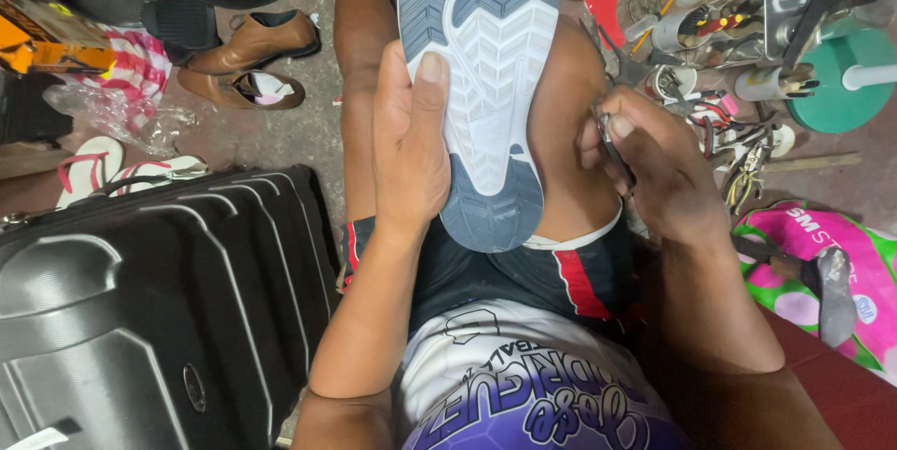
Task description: The person holds a sneaker sole-up and uses a small metal scraper to remove material from the white midsole area. The person repeatedly scrapes the same region of the sole while seated on the floor.
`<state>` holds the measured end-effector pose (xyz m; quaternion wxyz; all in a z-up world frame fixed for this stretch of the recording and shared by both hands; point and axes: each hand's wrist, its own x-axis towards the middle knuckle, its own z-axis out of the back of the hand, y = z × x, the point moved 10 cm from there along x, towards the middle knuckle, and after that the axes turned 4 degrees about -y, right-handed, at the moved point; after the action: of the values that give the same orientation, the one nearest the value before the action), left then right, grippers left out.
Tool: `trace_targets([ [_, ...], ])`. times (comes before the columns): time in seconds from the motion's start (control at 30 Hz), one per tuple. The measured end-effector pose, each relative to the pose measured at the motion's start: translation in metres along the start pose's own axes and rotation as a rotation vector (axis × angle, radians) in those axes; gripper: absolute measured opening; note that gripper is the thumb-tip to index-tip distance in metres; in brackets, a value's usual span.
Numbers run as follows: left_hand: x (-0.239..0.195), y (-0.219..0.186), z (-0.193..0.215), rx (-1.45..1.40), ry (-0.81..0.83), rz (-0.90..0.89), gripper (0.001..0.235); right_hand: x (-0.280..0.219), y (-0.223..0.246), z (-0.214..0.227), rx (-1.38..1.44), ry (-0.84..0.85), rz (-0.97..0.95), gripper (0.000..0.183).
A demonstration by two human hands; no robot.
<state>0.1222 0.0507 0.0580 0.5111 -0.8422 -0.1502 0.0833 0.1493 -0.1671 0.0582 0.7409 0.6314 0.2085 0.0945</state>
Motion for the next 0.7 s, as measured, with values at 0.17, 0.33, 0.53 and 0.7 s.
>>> trace_targets([
  [0.17, 0.001, 0.0, 0.001, -0.045, 0.019, 0.001, 0.027, 0.003, 0.002, 0.003, -0.072, -0.015, -0.022, 0.019],
  [0.33, -0.003, -0.004, 0.001, -0.056, 0.08, -0.025, 0.029, -0.003, 0.01, 0.007, -0.071, -0.05, 0.078, 0.018],
  [0.53, -0.002, 0.001, -0.004, -0.155, 0.112, 0.004, 0.029, -0.02, 0.045, 0.007, -0.271, -0.167, 0.357, 0.025],
  [0.7, 0.003, 0.023, -0.017, -0.129, 0.113, 0.094, 0.03, -0.013, 0.05, -0.008, -0.816, -0.142, 0.351, 0.02],
])
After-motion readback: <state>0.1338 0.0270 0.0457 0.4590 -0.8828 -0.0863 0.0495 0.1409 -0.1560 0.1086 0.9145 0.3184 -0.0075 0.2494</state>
